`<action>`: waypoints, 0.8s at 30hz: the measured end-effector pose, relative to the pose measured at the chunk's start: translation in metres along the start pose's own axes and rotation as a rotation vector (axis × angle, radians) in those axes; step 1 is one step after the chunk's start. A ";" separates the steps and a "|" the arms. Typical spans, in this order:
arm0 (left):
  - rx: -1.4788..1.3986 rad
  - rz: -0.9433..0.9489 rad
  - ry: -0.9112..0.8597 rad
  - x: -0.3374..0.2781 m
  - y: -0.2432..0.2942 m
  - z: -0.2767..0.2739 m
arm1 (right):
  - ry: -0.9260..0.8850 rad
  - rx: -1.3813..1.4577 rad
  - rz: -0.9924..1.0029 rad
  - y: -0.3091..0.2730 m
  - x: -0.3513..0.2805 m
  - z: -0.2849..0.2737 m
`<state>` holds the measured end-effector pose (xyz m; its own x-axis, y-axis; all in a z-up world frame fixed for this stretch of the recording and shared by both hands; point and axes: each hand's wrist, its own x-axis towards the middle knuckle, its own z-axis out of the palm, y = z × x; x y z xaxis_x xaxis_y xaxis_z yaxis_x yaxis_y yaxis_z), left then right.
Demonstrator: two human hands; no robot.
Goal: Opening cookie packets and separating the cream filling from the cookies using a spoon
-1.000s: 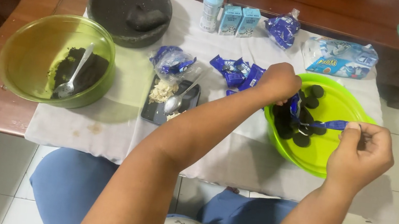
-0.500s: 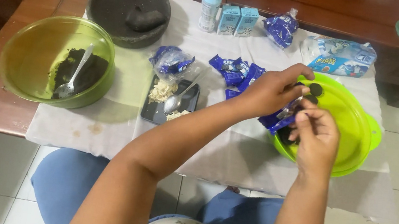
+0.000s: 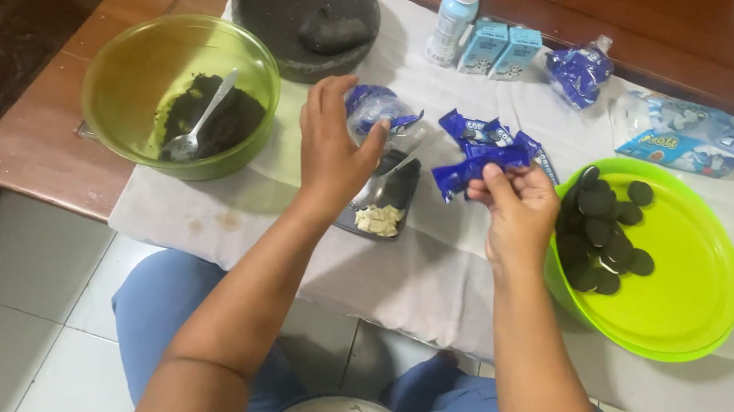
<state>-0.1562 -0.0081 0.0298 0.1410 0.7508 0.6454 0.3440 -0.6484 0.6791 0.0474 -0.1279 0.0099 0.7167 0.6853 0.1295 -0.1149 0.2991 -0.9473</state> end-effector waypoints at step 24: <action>-0.909 -0.807 -0.265 0.012 -0.127 0.050 | -0.830 -1.408 -0.716 0.046 0.029 0.128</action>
<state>-0.1521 0.0890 -0.0661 0.4072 0.9091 -0.0875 -0.3330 0.2370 0.9126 -0.0247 -0.0094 0.0076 -0.1935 0.9443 0.2661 0.9690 0.2263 -0.0986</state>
